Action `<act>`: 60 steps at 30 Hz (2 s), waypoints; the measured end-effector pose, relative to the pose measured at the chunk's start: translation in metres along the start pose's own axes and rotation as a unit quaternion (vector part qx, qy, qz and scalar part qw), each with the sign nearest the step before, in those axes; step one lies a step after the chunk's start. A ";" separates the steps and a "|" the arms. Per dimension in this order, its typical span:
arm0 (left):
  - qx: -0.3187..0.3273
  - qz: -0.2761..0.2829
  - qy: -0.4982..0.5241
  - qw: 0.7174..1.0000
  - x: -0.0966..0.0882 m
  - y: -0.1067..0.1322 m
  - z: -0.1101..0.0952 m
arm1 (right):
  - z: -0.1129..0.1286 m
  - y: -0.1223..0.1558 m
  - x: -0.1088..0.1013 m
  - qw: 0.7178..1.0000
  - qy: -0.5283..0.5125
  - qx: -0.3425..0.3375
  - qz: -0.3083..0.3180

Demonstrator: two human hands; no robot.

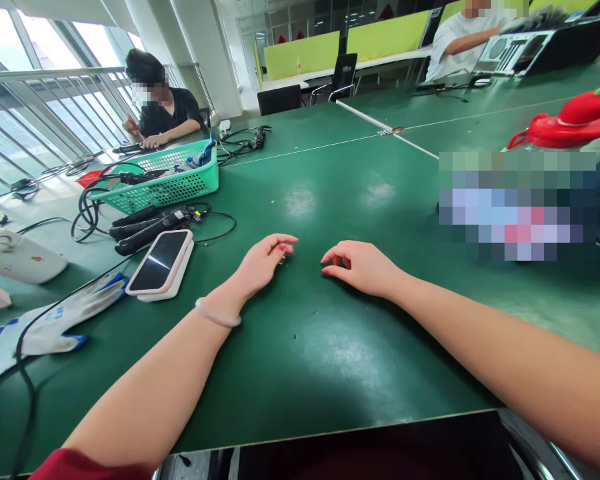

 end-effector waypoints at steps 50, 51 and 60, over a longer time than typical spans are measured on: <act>-0.013 0.061 0.168 0.984 0.037 0.022 -0.029 | 0.007 0.003 0.008 0.998 0.030 -0.040 0.035; -0.015 0.058 0.181 0.982 0.035 0.021 -0.028 | 0.008 0.003 0.009 0.998 0.030 -0.044 0.039; -0.010 0.035 0.017 0.999 0.026 0.017 -0.021 | 0.027 0.004 0.018 0.993 0.041 -0.098 0.043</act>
Point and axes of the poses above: each hand's wrist, its own y-axis away from the middle knuckle, its own x-axis out of the palm, z = x × y, the point moved 10 cm from there along -y, towards the middle knuckle, and after that the axes turned 5 degrees about -y, right-handed, at the moved point
